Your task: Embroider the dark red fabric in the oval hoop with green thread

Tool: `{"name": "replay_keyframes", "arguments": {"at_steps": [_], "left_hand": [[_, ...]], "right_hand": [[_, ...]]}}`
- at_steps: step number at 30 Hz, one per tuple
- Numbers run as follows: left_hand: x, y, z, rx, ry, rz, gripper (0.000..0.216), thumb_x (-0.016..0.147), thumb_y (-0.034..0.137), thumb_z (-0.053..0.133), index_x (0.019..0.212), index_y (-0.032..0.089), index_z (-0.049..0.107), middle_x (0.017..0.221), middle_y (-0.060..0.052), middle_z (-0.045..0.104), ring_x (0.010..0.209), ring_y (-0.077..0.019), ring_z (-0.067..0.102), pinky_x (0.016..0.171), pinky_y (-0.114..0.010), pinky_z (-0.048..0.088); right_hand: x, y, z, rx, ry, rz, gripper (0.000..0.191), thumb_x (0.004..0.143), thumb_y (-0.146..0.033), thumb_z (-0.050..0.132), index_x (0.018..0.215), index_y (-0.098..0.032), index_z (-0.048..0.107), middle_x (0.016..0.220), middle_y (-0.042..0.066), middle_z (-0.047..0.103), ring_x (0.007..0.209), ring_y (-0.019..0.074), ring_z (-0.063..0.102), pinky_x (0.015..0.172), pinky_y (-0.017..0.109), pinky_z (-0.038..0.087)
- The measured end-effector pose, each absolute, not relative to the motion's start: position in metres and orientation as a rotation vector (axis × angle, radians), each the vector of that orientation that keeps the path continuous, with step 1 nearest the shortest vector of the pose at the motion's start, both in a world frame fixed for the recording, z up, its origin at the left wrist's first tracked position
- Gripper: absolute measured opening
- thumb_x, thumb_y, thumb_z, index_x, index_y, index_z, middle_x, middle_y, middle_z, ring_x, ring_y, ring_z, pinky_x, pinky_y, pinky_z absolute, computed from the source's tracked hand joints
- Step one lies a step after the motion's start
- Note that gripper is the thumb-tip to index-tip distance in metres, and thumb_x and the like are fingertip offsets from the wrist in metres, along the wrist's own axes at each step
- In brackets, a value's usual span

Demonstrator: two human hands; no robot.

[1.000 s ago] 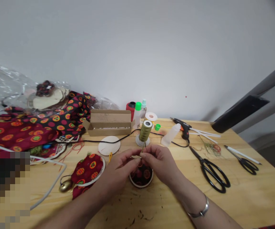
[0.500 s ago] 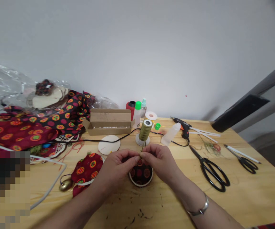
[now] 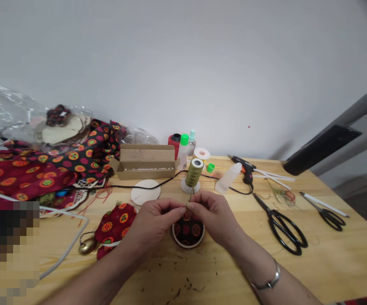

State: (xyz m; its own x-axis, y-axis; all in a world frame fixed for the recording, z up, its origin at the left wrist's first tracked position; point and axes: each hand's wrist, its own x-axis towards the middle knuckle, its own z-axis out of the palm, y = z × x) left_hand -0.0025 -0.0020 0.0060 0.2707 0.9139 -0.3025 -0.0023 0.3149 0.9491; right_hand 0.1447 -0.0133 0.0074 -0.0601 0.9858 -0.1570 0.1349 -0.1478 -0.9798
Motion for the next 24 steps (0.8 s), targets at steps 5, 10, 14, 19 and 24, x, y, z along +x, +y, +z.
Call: {"name": "replay_keyframes", "arguments": {"at_steps": [5,10,14,19,24], "left_hand": [[-0.003,-0.003,0.001,1.182,1.156,0.836,0.007,0.066,0.023,0.067,0.066,0.018,0.072,0.06,0.001,0.069,0.056,-0.0117,0.058,0.054,-0.018,0.045],[-0.002,-0.004,-0.001,1.256,1.172,0.805,0.011,0.07,0.024,0.063,0.064,0.019,0.071,0.058,0.001,0.068,0.055,-0.0121,0.058,0.053,-0.019,0.045],[-0.001,-0.004,0.002,1.286,1.172,0.801,0.011,0.07,0.023,0.063,0.064,0.018,0.071,0.06,0.001,0.069,0.057,-0.0123,0.059,0.054,-0.018,0.046],[-0.002,-0.005,0.004,1.223,1.175,0.81,0.008,0.068,0.021,0.065,0.066,0.019,0.073,0.062,0.002,0.071,0.058,-0.0114,0.06,0.054,-0.017,0.045],[-0.002,-0.006,0.005,1.029,1.052,0.798,0.01,0.069,0.02,0.065,0.071,0.021,0.074,0.055,0.004,0.068,0.05,-0.0076,0.056,0.052,-0.015,0.044]], "right_hand": [[0.144,-0.013,0.002,-1.38,-1.239,1.382,0.012,0.073,-0.022,0.055,0.064,-0.017,0.051,0.046,-0.007,0.043,0.038,0.0057,0.038,0.037,0.018,0.032],[0.144,-0.013,0.001,-1.319,-1.213,1.498,0.013,0.077,-0.022,0.05,0.064,-0.018,0.047,0.046,-0.006,0.047,0.036,0.0062,0.039,0.035,0.018,0.031],[0.143,-0.013,0.003,-1.319,-1.239,1.492,0.014,0.078,-0.02,0.049,0.064,-0.018,0.046,0.044,-0.007,0.046,0.036,0.0059,0.038,0.037,0.018,0.031],[0.144,-0.011,0.007,-1.373,-1.259,1.432,0.014,0.076,-0.016,0.05,0.063,-0.016,0.047,0.045,-0.009,0.041,0.038,0.0045,0.035,0.038,0.017,0.029],[0.146,-0.01,0.011,-1.391,-1.286,1.443,0.011,0.075,-0.016,0.051,0.065,-0.016,0.048,0.048,-0.007,0.043,0.042,0.0051,0.036,0.04,0.017,0.029]]}}
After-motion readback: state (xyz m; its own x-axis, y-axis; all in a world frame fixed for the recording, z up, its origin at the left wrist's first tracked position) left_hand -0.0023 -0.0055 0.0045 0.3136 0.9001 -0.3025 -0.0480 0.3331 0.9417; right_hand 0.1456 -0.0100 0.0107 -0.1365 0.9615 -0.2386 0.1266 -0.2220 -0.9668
